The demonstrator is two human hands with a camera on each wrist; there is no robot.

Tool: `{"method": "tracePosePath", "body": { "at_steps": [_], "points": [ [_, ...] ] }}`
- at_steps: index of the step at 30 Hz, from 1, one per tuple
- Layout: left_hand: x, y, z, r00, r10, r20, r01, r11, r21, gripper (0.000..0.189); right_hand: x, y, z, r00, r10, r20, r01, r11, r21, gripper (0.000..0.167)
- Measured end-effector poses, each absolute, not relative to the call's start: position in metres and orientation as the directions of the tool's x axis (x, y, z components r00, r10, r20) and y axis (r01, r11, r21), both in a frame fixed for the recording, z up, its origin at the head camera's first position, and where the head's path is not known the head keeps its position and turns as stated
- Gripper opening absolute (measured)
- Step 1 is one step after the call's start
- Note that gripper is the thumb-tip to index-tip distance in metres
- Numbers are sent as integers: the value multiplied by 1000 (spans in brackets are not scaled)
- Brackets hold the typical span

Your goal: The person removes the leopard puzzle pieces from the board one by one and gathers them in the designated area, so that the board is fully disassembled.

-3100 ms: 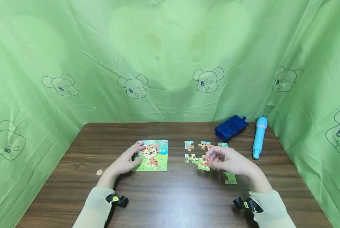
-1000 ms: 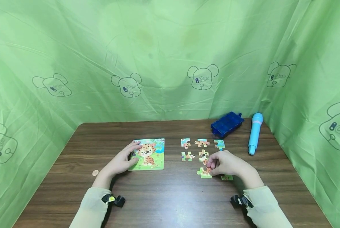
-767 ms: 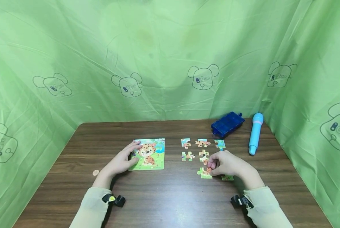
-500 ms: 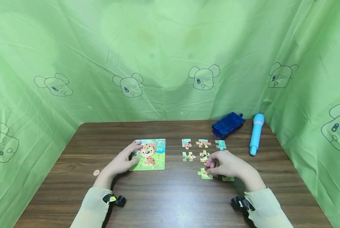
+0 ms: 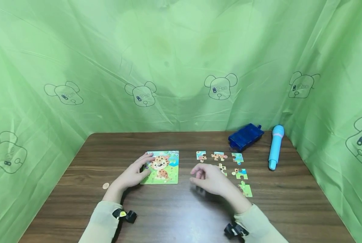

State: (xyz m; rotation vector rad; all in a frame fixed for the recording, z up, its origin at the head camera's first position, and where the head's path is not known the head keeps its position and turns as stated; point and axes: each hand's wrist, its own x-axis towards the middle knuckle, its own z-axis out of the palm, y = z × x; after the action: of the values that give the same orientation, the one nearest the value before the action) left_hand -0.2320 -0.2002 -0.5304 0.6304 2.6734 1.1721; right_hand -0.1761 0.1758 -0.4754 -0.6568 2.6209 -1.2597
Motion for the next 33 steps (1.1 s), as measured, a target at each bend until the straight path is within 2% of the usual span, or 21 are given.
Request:
{"method": "tracePosePath", "body": {
  "at_steps": [7,15,22,33],
  "points": [
    [-234,-202,-530,-918,397,25,282,607,743,50,-192,102,-479,-901,-435,-1,-234,488,-841,27],
    [-235,-207,-532,-928,373,21,240,553,798,53,-211,40,-492,-905,-425,4,-226,472,-852,32],
    [-236,-208,-532,-934,357,24,222,525,821,56,-216,22,-506,-909,-415,-24,-187,460,-868,35],
    [-236,-208,-537,-936,348,55,246,532,810,56,-212,22,-509,-905,-423,-49,-186,497,-848,41]
  ]
}}
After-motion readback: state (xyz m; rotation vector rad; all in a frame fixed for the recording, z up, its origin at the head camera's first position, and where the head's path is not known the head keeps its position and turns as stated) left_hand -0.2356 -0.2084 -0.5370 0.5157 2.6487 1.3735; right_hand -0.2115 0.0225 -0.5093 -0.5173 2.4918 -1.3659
